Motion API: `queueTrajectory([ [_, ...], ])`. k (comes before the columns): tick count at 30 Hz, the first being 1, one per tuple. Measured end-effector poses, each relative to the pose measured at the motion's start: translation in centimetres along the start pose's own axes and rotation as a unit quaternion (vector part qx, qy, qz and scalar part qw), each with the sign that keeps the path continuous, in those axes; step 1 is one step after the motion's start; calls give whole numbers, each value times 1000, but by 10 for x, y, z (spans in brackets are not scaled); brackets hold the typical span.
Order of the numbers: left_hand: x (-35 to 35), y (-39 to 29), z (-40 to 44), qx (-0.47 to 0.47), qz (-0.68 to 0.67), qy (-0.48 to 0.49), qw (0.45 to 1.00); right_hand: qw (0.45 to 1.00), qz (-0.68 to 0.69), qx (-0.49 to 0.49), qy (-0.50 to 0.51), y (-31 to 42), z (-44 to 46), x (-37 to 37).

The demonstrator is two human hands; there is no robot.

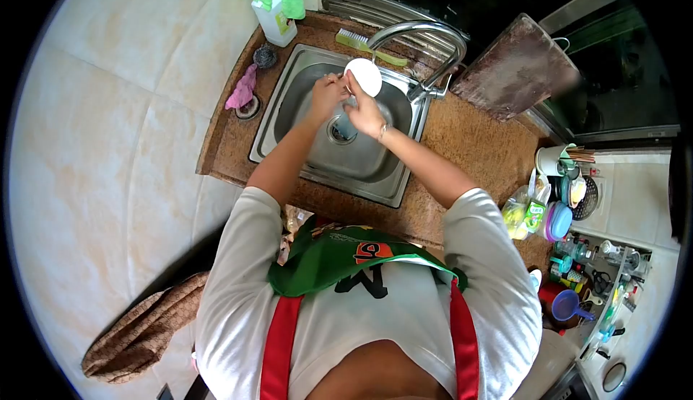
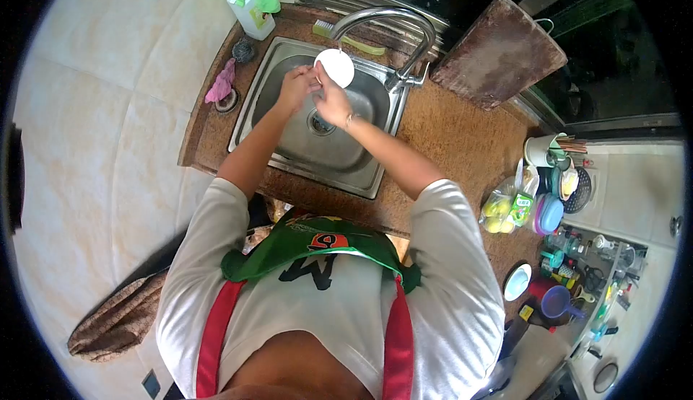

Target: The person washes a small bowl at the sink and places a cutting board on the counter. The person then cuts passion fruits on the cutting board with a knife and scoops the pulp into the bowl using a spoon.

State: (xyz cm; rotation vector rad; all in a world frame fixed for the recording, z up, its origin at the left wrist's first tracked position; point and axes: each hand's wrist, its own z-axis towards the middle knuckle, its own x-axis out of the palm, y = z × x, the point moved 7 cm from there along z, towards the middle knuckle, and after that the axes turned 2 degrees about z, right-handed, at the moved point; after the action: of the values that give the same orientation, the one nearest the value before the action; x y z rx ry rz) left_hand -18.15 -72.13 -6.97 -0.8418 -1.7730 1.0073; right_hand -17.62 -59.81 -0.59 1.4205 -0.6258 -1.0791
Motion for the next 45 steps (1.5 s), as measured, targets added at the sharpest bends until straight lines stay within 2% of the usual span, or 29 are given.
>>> queueTrajectory([
  [1, 1, -7, -1, -32, -12, 12, 999, 1000, 1, 0, -5, -8, 1, -14],
  [2, 0, -16, -3, -64, 28, 35, 997, 961, -215, -137, 104, 1, -2, -24],
  [3, -4, -23, -1, -63, 29, 38, 997, 847, -414, -264, 205, -4, -6, -28],
  [4, -4, -21, -2, -96, 72, 75, 990, 751, -521, -296, 280, -9, 0, -36],
  [7, 4, -17, -1, -149, 110, 119, 975, 630, -630, -378, 251, -5, 26, -52],
  [8, 8, -22, 3, -122, 80, 110, 983, 628, -654, -363, 216, -5, 30, -48],
  [9, 11, -25, 7, -94, 48, 102, 989, 675, -641, -306, 201, -7, 33, -39],
  [11, 18, 3, 22, -55, 57, 103, 992, 871, -474, -94, 91, -26, 38, -9],
  [13, 29, 0, 23, -12, 62, 98, 993, 966, -214, 103, -102, -33, 29, -5],
  [15, 24, -12, 7, -68, 91, 43, 993, 961, -256, 44, -100, -18, 6, -12],
  [17, 7, -33, 10, -79, 75, 42, 993, 901, -349, -257, -11, 12, -16, -23],
  [18, -1, -33, 16, -121, 98, 66, 986, 877, -361, -314, 33, 15, -18, -34],
  [19, 0, -37, 11, -162, 121, 88, 975, 873, -360, -314, 100, 14, -15, -39],
  [21, 7, -41, 3, -132, 146, 90, 976, 888, -315, -330, 63, 18, -5, -42],
  [22, 8, -48, 4, -48, 169, 81, 981, 887, -317, -330, 63, 17, -6, -38],
  [23, 12, -57, 6, 41, 190, 71, 978, 956, -204, -205, 56, 4, 5, -41],
  [25, 25, -42, -9, 74, 179, 51, 980, 992, -85, -79, 48, -17, 11, -25],
  [27, 19, -26, -10, 110, 169, 32, 979, 998, 28, -21, -54, -31, 13, -9],
  [30, 13, 34, 3, -82, 2, 131, 988, 979, 171, 18, -110, -50, 0, 6],
  [32, -7, 41, 19, -74, 114, -16, 991, 971, 208, 4, -120, -44, -14, 2],
  [33, -15, 47, 33, -73, 114, -15, 991, 993, 69, -59, -73, -10, -25, -8],
  [34, -7, 12, 35, 105, 223, 36, 968, 995, -2, -84, -49, -2, -29, -19],
  [35, -9, 21, 37, -12, 175, 57, 983, 991, -70, -113, -27, 6, -33, -30],
  [36, 0, 8, 20, -129, 131, 64, 981, 963, -175, -184, 90, 7, -24, -29],
  [38, 5, 7, 14, -182, 104, 107, 972, 816, -411, -331, 237, 1, 1, -34],
  [40, 15, 10, 10, -224, 91, 164, 956, 664, -558, -425, 259, 19, 18, -44],
  [42, 22, 17, 17, -215, 48, 171, 960, 652, -552, -444, 269, 46, 31, -52],
  [43, 13, 34, 39, -176, 106, 198, 958, 654, -553, -441, 267, 42, 27, -46],
  [45, -5, 67, 82, -91, 220, 236, 942, 715, -580, -327, 213, 10, 26, -31],
])
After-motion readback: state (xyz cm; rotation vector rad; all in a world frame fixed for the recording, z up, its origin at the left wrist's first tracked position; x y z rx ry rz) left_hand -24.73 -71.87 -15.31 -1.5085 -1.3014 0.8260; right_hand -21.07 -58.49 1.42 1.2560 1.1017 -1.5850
